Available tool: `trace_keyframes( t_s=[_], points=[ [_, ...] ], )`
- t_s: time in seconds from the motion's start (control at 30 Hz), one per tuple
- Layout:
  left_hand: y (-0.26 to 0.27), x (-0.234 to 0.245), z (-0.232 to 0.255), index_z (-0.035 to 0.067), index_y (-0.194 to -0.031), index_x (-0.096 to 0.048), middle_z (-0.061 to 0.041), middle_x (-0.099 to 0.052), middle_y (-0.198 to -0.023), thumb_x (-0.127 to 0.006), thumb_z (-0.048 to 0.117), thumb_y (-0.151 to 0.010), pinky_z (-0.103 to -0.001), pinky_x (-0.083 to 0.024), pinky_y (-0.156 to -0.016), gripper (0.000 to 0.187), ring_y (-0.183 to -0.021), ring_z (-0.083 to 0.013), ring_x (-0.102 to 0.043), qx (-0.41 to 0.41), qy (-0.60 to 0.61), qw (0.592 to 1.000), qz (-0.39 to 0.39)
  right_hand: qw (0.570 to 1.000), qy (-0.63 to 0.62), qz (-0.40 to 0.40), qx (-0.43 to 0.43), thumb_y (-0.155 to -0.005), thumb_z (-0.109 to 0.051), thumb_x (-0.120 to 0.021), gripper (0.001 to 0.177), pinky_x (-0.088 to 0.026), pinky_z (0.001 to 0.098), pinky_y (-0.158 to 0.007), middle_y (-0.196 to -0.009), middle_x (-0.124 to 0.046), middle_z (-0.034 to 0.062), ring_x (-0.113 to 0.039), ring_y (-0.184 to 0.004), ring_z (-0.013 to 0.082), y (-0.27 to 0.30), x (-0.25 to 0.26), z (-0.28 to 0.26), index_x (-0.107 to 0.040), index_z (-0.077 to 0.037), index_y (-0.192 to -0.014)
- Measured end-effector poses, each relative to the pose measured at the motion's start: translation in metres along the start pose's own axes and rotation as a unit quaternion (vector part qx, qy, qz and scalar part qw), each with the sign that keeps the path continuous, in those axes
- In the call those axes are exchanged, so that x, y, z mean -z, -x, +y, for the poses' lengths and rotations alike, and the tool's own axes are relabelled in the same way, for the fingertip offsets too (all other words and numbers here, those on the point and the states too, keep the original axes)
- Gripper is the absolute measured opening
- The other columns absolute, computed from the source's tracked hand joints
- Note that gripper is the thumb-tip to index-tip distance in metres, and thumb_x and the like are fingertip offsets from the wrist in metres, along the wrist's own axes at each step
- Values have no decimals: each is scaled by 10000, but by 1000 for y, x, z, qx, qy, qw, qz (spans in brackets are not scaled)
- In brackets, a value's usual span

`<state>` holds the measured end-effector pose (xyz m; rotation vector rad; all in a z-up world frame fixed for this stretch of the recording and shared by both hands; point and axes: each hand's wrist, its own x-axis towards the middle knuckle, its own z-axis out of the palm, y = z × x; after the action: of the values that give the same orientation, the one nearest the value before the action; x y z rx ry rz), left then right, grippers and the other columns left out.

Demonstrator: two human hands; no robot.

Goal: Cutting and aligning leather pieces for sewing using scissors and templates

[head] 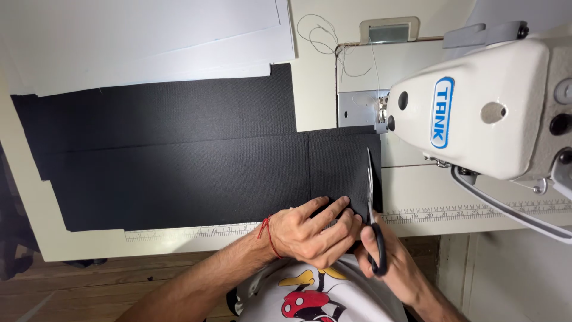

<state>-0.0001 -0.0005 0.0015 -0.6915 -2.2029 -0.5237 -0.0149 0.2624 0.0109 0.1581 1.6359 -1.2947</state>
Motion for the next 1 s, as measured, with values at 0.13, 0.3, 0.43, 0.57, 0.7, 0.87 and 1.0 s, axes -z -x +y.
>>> trace_keyframes(
  t_s=[0.13,0.3,0.43,0.57,0.7,0.87,1.0],
  points=[
    [1,-3,-1,92,-1036,-825,-84,-831,-1034,-592,101,-1196,-321,-674,-760,283,-993,-265,-901,-5,1,1000,23,997,45,17,-64,-1087,-517,-549,630,-407,345,-398,-547,-533,80,-520,-447,183,-3,-10,-21,-612,-227,-1642],
    [-1,1,-2,84,-1018,-822,-81,-810,-1032,-544,84,-1188,-334,-676,-790,326,-1020,-278,-891,1,15,1000,21,1000,2,9,-29,-1121,-453,-555,601,-413,325,-399,-574,-459,32,-490,-448,155,-5,-10,-15,-595,-191,-1660],
    [3,1,1,113,-979,-825,-65,-794,-1031,-505,91,-1168,-331,-673,-806,372,-1042,-270,-887,10,22,1000,10,999,-32,-6,-21,-1125,-467,-548,640,-418,297,-393,-665,-410,-23,-477,-485,118,-6,-10,-14,-545,-231,-1720],
    [4,2,1,114,-979,-817,-76,-793,-1051,-475,102,-1174,-335,-667,-812,393,-1058,-283,-885,9,30,1000,4,998,-12,31,-59,-1126,-413,-593,524,-396,334,-387,-628,-403,15,-471,-474,157,-8,-12,-14,-657,-210,-1605],
    [2,4,-3,97,-998,-829,-87,-800,-1058,-511,88,-1175,-326,-650,-787,364,-1059,-290,-887,4,37,999,4,999,-19,15,-47,-1106,-467,-604,527,-407,328,-410,-626,-417,18,-465,-499,149,-10,-9,-17,-681,-177,-1539],
    [-2,3,-4,98,-977,-824,-74,-791,-1030,-500,82,-1173,-311,-642,-774,379,-1029,-266,-887,9,33,999,18,999,-40,-12,-27,-1115,-495,-545,656,-398,293,-426,-694,-374,-39,-451,-528,96,-12,-10,-31,-564,-240,-1719],
    [-1,4,-3,119,-983,-823,-63,-797,-1035,-486,102,-1180,-304,-624,-780,391,-1020,-251,-886,19,27,999,9,999,-8,3,-37,-1118,-496,-537,596,-346,322,-388,-603,-404,0,-447,-470,132,-9,-6,-23,-644,-218,-1634]
  ],
)
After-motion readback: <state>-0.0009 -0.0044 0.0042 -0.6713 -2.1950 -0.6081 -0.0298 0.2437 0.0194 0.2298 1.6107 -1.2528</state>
